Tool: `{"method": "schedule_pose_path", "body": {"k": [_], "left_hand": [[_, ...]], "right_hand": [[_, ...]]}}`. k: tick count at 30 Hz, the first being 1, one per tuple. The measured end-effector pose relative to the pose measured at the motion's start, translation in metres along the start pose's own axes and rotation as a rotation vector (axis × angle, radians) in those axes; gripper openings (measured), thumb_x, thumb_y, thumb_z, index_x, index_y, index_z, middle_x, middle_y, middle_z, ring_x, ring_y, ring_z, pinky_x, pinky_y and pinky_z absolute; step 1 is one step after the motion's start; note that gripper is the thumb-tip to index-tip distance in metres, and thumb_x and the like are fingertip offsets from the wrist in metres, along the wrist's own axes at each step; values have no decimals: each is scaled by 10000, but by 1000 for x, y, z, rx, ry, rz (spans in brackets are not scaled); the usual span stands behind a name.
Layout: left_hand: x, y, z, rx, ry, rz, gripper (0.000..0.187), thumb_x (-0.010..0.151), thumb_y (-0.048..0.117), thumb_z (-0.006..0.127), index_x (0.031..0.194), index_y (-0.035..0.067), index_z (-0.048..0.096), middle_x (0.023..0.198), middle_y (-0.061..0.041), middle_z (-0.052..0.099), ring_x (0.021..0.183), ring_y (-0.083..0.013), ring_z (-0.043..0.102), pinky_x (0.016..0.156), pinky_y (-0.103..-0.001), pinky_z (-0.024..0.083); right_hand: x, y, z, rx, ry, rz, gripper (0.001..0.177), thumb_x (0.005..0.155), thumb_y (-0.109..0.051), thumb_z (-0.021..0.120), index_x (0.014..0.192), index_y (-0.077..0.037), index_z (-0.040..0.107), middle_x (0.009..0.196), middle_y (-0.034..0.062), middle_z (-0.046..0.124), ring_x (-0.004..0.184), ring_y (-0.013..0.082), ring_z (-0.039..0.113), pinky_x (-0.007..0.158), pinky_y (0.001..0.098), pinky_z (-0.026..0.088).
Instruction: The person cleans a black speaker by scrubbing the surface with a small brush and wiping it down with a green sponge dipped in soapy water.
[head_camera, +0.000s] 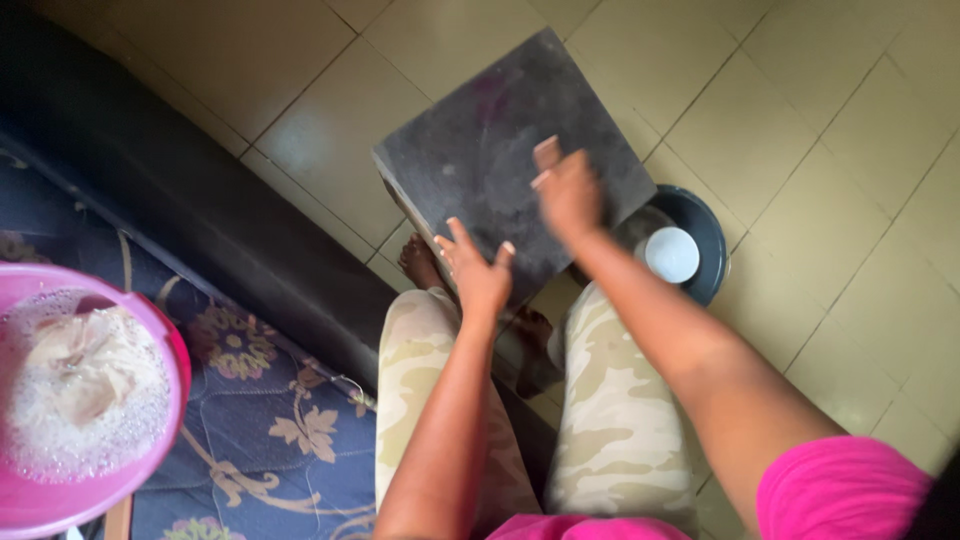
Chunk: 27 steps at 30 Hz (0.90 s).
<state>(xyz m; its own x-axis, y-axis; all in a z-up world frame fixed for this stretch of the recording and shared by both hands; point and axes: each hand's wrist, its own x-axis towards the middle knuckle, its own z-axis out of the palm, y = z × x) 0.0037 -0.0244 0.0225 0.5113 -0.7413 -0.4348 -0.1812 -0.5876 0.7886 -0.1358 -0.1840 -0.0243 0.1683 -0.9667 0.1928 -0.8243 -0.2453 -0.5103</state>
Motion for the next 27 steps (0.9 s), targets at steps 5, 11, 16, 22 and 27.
{"method": "schedule_pose_path", "body": {"k": [5, 11, 16, 22, 27], "left_hand": [[36, -13, 7, -661, 143, -118, 834, 1032, 448, 547, 1630, 45, 129, 1721, -211, 70, 1610, -305, 77, 1254, -383, 123], [26, 0, -9, -883, 191, -261, 795, 1018, 528, 410, 1624, 69, 177, 1700, -118, 207, 1556, -256, 226, 1231, -366, 185], [35, -12, -5, -1099, 323, -267, 756, 1030, 521, 379, 1591, 31, 246, 1690, -95, 254, 1545, -218, 257, 1232, -354, 189], [39, -24, 8, -1056, 358, -253, 740, 1050, 515, 381, 1569, -7, 307, 1676, -120, 302, 1538, -220, 286, 1240, -348, 194], [44, -24, 6, -1212, 357, -291, 752, 1036, 517, 386, 1582, 12, 276, 1659, -136, 305, 1530, -237, 297, 1235, -348, 196]], "right_hand": [[3, -51, 1, -157, -457, -891, 464, 878, -301, 772, 1306, -129, 723, 852, 179, 619, 809, 391, 631, 706, 522, 507], [119, -25, 29, -383, 148, -337, 498, 873, -280, 731, 1356, -197, 640, 959, 255, 638, 771, 447, 650, 667, 520, 528], [47, -95, 76, -237, -120, -321, 392, 1041, -402, 665, 1370, -210, 572, 934, 203, 606, 811, 420, 633, 745, 542, 522], [64, -100, 55, -310, -367, -923, 417, 906, -411, 718, 1263, -221, 615, 931, 150, 609, 872, 373, 615, 735, 532, 498], [138, -85, 92, -284, 91, -294, 511, 887, -319, 719, 1386, -275, 622, 1048, 223, 591, 887, 429, 636, 742, 534, 532]]}}
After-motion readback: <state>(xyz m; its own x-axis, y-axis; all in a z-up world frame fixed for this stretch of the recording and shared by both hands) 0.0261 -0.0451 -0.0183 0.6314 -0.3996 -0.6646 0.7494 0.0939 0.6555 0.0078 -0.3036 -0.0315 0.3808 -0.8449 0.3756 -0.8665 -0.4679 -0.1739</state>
